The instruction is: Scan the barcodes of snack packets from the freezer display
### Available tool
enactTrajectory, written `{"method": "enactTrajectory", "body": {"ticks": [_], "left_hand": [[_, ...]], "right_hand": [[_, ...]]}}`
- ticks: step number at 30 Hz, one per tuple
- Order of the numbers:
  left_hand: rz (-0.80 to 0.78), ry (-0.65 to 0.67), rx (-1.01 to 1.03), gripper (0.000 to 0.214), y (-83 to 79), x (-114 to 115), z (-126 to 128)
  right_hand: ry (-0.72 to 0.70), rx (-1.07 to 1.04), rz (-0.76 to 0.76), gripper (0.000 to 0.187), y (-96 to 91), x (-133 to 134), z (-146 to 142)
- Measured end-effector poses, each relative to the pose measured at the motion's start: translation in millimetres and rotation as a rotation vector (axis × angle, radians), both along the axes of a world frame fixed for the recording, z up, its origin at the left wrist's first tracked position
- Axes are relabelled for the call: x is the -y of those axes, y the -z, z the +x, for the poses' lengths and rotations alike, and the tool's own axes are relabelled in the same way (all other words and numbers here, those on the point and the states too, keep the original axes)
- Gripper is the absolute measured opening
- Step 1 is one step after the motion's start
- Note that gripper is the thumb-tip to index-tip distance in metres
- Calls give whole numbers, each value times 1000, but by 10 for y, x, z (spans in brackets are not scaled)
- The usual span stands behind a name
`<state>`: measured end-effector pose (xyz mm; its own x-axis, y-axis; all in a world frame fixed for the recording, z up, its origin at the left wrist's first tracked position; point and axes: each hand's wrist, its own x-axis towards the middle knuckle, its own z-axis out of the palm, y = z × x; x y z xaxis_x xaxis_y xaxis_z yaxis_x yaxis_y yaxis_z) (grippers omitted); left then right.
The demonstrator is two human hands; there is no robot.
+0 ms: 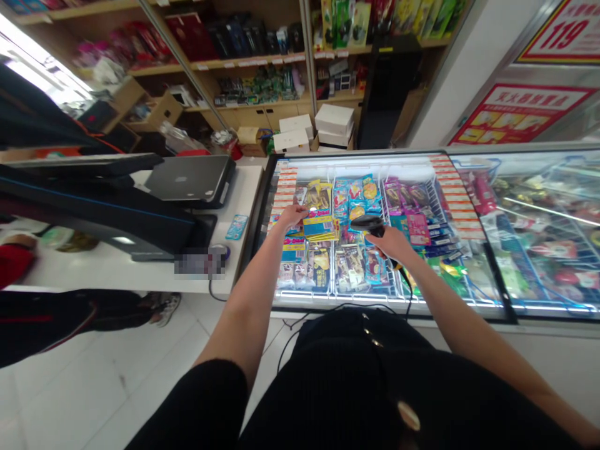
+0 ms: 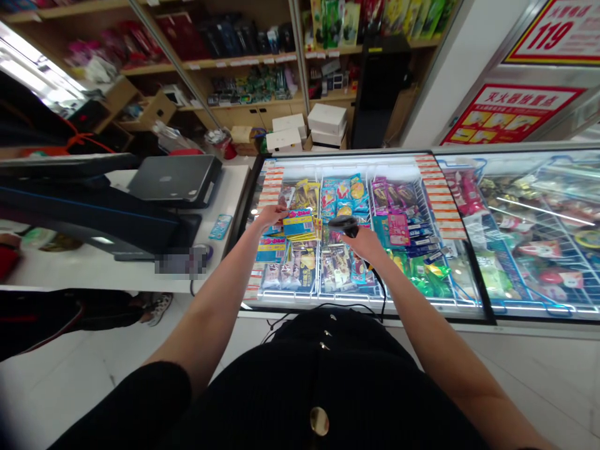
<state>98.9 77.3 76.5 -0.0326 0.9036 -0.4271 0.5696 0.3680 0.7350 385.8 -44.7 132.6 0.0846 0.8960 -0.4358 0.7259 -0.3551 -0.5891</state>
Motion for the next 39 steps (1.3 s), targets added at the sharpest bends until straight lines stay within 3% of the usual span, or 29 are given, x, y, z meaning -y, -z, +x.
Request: {"method": "enactTrajectory", "body": {"ticks": [6,10,14,19,25,29,35,39], "left_hand": [[214,125,-342,24,118,-58,-18],[240,149,-402,28,159,-55,34],[290,117,-417,27,94,-55,146],[370,99,-381,25,-12,-86,431],[389,188,-335,20,-21,-67,938],[327,301,-319,22,86,48,1298],[186,468,-366,35,409,244,1714],[59,473,-351,72,598,372,1888]], "right_hand": [[14,-45,4,21,30,6,20],[59,-82,-4,21,29,36,61],[72,-35,-22,24,65,53,144],[102,-25,-7,22,128,112,317],[169,-43,-18,29,105,242,553],[189,-20,-23,33,110,319,720],[249,-3,-35,26,298,400,966],[255,1,-42,27,410,432,1074]]}}
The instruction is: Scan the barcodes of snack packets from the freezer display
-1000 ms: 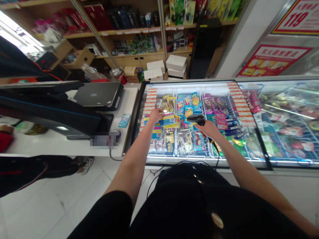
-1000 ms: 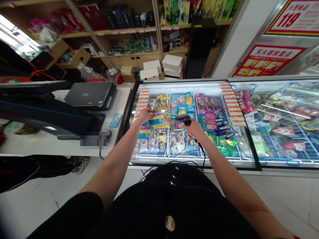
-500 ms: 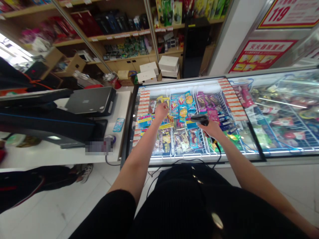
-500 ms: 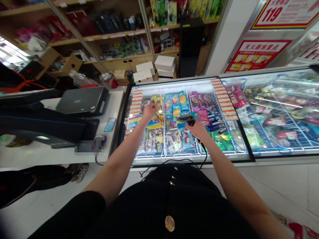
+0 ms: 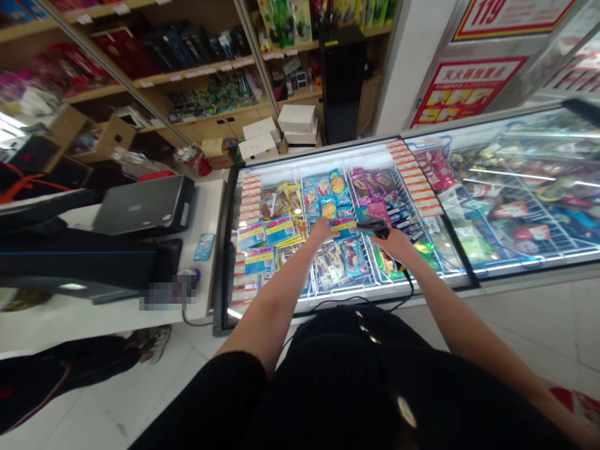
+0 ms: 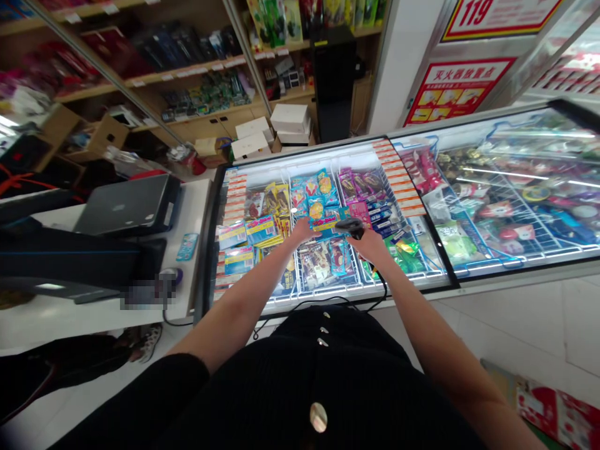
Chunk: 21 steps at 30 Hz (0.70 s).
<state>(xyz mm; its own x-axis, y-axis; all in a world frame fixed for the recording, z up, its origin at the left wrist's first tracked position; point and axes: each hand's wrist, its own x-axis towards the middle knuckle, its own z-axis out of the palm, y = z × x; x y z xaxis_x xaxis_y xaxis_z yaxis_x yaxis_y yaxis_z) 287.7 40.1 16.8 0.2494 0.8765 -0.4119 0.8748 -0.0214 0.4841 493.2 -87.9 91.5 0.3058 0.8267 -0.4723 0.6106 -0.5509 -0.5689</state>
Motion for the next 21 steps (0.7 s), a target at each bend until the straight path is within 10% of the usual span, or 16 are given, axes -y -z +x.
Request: {"method": "enactTrajectory", "body": {"ticks": [12,21], "left_hand": [[4,-188,110,88,175,150,188],[-189,-339,319,31,-71,25,146]], "right_hand": [[-9,-11,2,26,61,35,142],[-25,-5,-13,26,103,16,131]]}}
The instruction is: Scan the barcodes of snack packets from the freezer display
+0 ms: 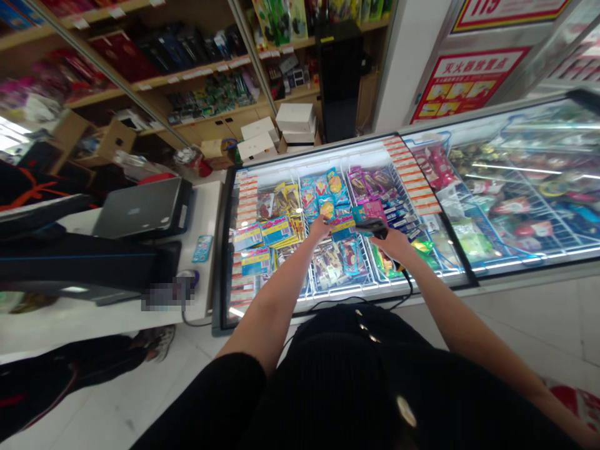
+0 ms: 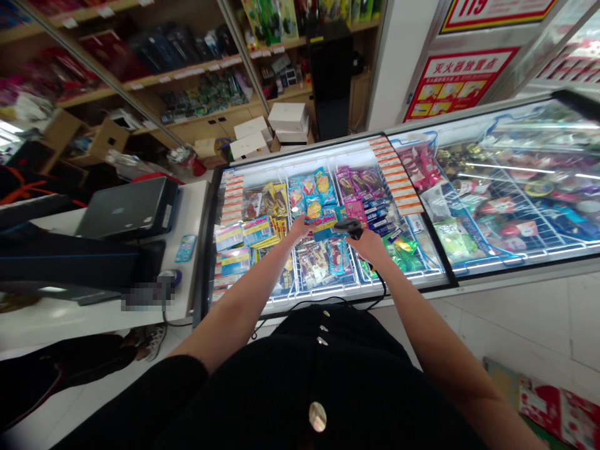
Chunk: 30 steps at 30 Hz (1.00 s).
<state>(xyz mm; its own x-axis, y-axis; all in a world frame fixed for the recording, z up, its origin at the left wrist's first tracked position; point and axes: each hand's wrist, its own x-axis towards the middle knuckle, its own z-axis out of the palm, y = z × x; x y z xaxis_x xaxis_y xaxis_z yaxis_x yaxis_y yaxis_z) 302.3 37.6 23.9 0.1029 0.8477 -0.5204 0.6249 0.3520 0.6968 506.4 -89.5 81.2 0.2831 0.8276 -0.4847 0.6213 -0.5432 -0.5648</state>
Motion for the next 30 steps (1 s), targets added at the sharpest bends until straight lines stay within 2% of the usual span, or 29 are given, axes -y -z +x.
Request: {"method": "enactTrajectory", "body": {"ticks": [5,22,26,30], "left_hand": [[-89,-106,184,26,-114,-15,-60],[-67,-140,232,31,-102,-35,-146],[-35,-138,265,26,-140,-52,-216],[-24,-168,266,29,-253,-82,-402]], "right_hand": [[8,-36,15,27,-5,17,-18],[-4,4,16,28,-81,42,-76],[-16,33,17,27,-186,13,-167],[-64,19,51,26,-350,-46,-329]]}}
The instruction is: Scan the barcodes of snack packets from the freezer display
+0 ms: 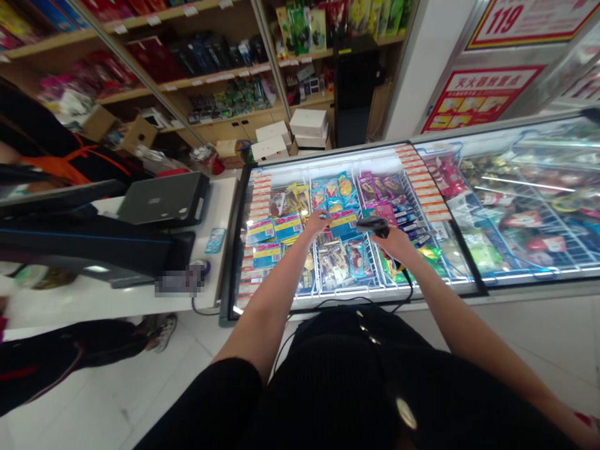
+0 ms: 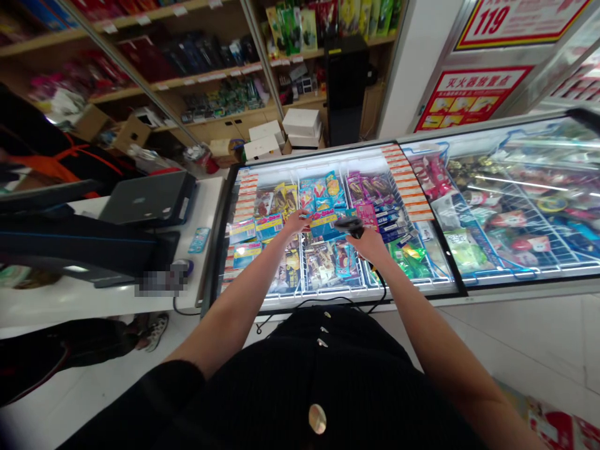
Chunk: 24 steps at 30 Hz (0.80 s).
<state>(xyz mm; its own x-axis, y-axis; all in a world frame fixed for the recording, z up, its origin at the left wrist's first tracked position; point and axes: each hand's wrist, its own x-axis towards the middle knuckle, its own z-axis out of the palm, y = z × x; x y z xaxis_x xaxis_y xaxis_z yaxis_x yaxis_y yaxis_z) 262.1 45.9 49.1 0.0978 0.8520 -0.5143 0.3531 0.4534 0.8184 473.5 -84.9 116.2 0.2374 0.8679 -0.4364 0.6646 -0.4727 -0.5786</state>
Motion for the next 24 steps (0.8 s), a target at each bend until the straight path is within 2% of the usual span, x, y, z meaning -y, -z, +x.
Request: {"method": "enactTrajectory", "body": {"ticks": [9,14,19,24], "left_hand": [[3,-116,52,38,-244,-24,-739],[0,-176,35,38,-333,-42,-1183],[-16,-198,-26,40,-374,-105,-1526],[55,-166,-195,42,-304,-163,-1677]], "right_hand": [[-136,8,31,26,-149,-242,-504],[-196,-19,47,28,-215,-321,-694],[-162,-49,29,25,-223,-362,-778],[-190,-6,20,28,-206,-374,-814]]}}
